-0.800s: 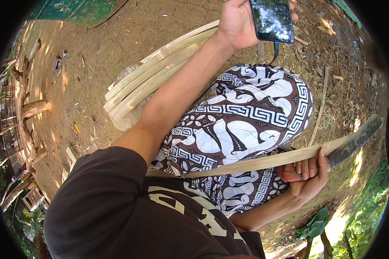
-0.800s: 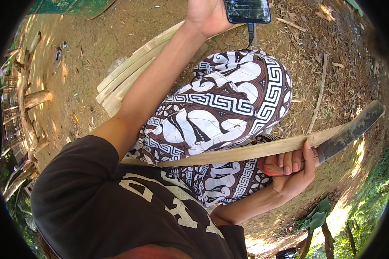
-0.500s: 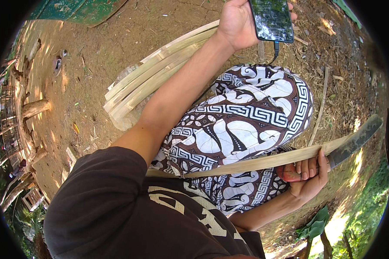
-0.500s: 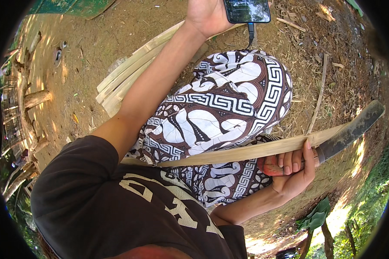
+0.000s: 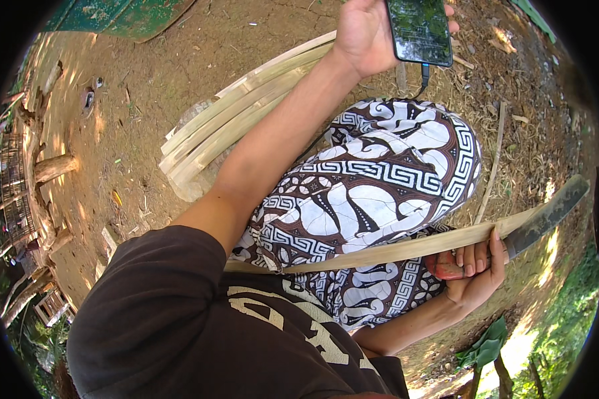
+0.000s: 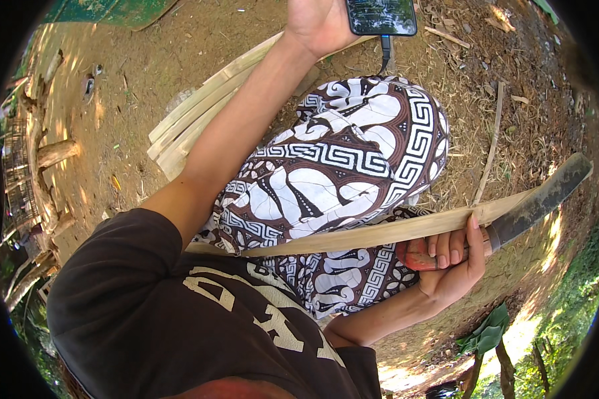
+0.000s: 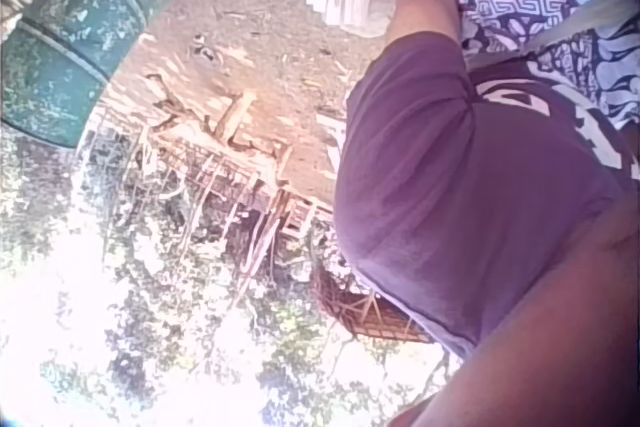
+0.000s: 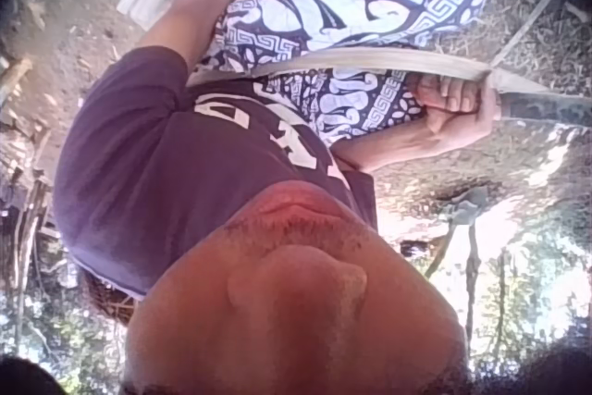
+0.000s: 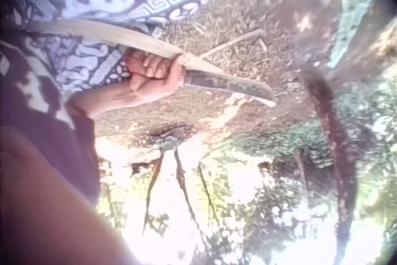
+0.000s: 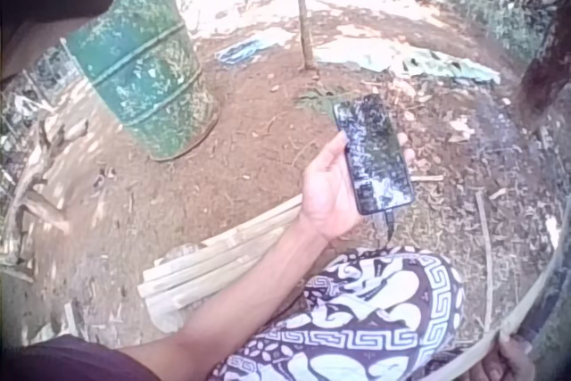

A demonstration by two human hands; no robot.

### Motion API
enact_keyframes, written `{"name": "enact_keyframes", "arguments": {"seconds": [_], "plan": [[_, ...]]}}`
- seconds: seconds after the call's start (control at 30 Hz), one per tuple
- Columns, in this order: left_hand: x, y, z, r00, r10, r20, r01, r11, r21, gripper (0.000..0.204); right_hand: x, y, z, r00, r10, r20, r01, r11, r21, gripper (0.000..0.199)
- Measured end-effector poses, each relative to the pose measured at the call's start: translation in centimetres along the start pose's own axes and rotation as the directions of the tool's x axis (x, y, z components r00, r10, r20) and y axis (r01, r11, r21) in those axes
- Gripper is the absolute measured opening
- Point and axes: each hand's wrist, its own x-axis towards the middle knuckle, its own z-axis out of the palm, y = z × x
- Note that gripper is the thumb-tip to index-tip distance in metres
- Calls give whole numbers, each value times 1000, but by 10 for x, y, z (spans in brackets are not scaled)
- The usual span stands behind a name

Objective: The person shaves a long strip of wood using a machete while sitting on the ground. They use the blade to remove thin layers of wood, repeatedly striking and scraping the surface while holding the piece by hand.

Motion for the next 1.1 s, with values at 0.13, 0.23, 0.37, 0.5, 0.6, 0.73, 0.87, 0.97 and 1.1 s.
{"name": "enact_keyframes", "arguments": {"seconds": [0.13,0.23,0.37,0.5,0.6,0.73,0.87,0.97,1.1], "plan": [[-1,-3,7,996,-36,-85,41,997,61,55,1,0,-3,1000,-3,-5,3,1000,-5,31],[-1,-1,6,996,-4,-92,12,996,91,55,1,0,0,1000,1,-7,-1,1000,-13,31],[1,-3,-5,994,42,101,-40,999,-21,60,0,0,1,1000,0,-13,0,1000,0,30],[2,-2,-11,1000,18,-26,-18,1000,14,66,1,0,-1,1000,-1,-19,1,1000,-1,30],[2,0,-16,999,20,-42,-20,1000,12,65,1,1,-1,1000,-3,-16,3,1000,3,30],[1,1,-9,992,29,-124,-29,1000,7,66,-1,1,7,997,-32,-72,30,999,-29,35],[-1,1,-12,999,9,-41,-13,995,-102,69,-1,0,2,1000,-17,-24,17,1000,-21,32],[-1,4,-16,1000,19,3,-18,998,-52,71,-1,1,1,1000,-9,-10,9,1000,-14,33],[-3,21,4,995,41,-89,-29,991,130,70,-1,0,2,1000,-7,-9,7,1000,-23,34]]}}
